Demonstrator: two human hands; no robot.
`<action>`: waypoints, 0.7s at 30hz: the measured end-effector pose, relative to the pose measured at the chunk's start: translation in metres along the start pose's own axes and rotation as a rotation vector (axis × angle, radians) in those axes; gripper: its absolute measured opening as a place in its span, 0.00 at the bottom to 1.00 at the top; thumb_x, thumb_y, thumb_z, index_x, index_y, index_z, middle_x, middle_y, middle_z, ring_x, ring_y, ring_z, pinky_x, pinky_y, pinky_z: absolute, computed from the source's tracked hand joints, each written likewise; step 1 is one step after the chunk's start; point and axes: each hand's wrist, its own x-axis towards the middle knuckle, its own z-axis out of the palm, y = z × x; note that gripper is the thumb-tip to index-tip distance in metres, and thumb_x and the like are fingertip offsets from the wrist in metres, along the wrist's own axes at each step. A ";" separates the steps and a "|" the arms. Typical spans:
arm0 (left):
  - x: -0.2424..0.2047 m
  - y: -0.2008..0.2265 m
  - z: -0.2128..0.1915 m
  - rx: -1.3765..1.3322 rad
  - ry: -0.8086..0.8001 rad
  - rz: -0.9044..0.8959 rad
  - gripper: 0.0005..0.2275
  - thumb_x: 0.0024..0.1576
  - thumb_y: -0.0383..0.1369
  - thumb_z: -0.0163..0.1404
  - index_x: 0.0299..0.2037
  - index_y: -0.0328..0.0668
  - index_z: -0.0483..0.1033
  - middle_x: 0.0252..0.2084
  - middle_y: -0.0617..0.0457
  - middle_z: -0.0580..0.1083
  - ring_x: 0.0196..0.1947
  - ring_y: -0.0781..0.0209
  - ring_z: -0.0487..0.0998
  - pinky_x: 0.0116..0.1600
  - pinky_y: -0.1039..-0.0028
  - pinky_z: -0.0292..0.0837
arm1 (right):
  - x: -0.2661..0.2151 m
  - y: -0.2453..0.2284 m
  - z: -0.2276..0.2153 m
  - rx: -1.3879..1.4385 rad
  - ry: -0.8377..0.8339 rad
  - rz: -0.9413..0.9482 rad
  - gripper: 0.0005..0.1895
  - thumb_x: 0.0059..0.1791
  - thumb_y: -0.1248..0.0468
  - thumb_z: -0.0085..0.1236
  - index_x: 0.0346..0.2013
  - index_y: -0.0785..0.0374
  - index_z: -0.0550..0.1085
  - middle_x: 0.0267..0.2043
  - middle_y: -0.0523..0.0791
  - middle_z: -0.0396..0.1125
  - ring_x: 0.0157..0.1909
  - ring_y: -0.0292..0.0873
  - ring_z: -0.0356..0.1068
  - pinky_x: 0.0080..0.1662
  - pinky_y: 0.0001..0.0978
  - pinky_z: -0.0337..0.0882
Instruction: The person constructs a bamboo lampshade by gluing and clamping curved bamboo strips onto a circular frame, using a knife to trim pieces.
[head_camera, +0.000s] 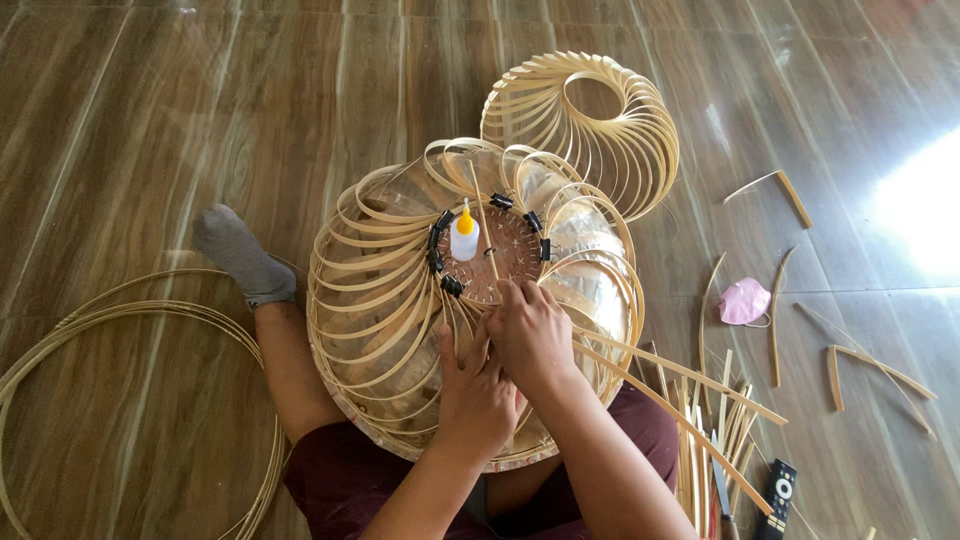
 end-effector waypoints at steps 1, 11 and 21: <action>0.000 0.000 0.000 -0.007 0.007 0.000 0.23 0.58 0.43 0.47 0.58 0.33 0.74 0.66 0.42 0.69 0.75 0.41 0.52 0.70 0.28 0.32 | 0.000 -0.001 -0.002 0.005 -0.002 0.003 0.24 0.46 0.60 0.54 0.57 0.61 0.71 0.45 0.50 0.70 0.51 0.51 0.70 0.50 0.46 0.71; 0.001 0.002 -0.002 -0.079 0.144 0.000 0.24 0.59 0.42 0.50 0.61 0.35 0.73 0.66 0.42 0.69 0.74 0.42 0.54 0.69 0.26 0.34 | -0.005 0.003 -0.011 0.042 0.087 -0.135 0.22 0.49 0.61 0.54 0.58 0.62 0.72 0.50 0.50 0.68 0.52 0.52 0.69 0.49 0.46 0.73; -0.001 0.003 -0.004 -0.077 0.085 -0.010 0.23 0.57 0.43 0.52 0.59 0.40 0.75 0.67 0.43 0.67 0.75 0.40 0.51 0.64 0.17 0.35 | -0.010 0.006 -0.005 0.000 0.209 -0.166 0.23 0.48 0.59 0.58 0.56 0.61 0.74 0.45 0.48 0.69 0.50 0.50 0.70 0.53 0.48 0.71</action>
